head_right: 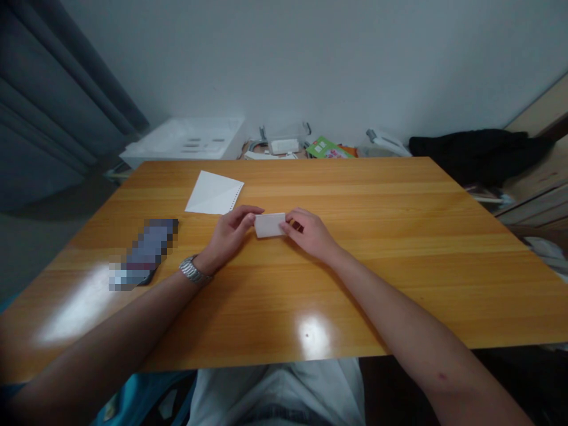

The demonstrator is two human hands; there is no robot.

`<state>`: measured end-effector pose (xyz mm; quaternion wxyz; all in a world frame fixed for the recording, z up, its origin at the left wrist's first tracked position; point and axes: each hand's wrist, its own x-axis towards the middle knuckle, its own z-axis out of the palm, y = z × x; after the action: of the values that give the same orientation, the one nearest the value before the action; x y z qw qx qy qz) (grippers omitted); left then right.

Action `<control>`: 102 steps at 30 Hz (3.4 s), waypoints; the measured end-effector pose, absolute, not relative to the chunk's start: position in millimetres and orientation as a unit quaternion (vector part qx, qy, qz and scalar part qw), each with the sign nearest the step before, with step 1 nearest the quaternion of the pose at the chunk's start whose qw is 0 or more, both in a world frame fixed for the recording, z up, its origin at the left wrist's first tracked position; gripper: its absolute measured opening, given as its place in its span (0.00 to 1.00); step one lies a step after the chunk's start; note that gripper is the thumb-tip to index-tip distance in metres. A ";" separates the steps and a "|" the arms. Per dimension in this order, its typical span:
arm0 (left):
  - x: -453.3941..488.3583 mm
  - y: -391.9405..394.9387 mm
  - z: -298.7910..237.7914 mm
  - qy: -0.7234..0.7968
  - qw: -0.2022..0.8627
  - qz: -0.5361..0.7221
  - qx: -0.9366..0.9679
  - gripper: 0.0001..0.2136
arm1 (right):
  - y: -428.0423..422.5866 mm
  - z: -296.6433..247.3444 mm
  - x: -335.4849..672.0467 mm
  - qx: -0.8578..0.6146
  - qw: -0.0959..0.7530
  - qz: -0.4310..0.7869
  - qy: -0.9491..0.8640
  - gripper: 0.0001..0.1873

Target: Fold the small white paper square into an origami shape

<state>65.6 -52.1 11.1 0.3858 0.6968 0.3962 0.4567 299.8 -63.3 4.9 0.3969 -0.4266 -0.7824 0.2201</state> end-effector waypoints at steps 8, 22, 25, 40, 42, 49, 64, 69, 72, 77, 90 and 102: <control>68.0 -50.5 5.3 0.399 0.391 0.451 0.696 0.13 | -64.6 0.3 297.0 -0.442 0.409 0.316 -0.733 0.13; 68.9 -54.2 6.5 0.402 0.399 0.437 0.699 0.14 | -66.5 3.0 295.4 -0.457 0.421 0.380 -0.685 0.16; 68.9 -55.0 7.7 0.405 0.401 0.437 0.696 0.14 | -66.4 1.6 295.8 -0.456 0.420 0.385 -0.684 0.16; 69.0 -53.1 8.1 0.431 0.383 0.397 0.714 0.13 | -66.2 4.6 297.5 -0.461 0.403 0.372 -0.697 0.16; 68.8 -52.6 7.8 0.438 0.377 0.393 0.715 0.13 | -66.6 5.7 297.2 -0.464 0.401 0.371 -0.697 0.16; 69.2 -49.7 6.5 0.433 0.401 0.429 0.683 0.12 | -66.9 4.2 296.1 -0.453 0.407 0.425 -0.670 0.19; 70.4 -47.8 5.2 0.391 0.496 0.465 0.620 0.12 | -63.9 -1.1 298.2 -0.439 0.403 0.486 -0.639 0.21; 72.0 -51.9 8.5 0.388 0.538 0.469 0.584 0.14 | -68.0 4.2 294.8 -0.442 0.423 0.518 -0.597 0.22; 73.4 -53.6 9.5 0.385 0.555 0.482 0.558 0.14 | -72.0 6.9 289.0 -0.424 0.405 0.580 -0.565 0.24; 75.4 -55.4 11.0 0.382 0.559 0.489 0.550 0.14 | -77.4 7.1 279.9 -0.393 0.421 0.646 -0.502 0.26; 74.7 -54.6 7.5 0.377 0.567 0.477 0.556 0.15 | -74.5 2.1 284.7 -0.403 0.426 0.629 -0.511 0.23; 75.3 -54.5 9.0 0.381 0.578 0.471 0.547 0.16 | -72.5 1.0 287.7 -0.410 0.424 0.618 -0.519 0.23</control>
<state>75.3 -54.5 9.0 0.5779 0.5470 0.3811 0.4706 287.7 -72.5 1.0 0.4243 -0.4099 -0.5192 0.6184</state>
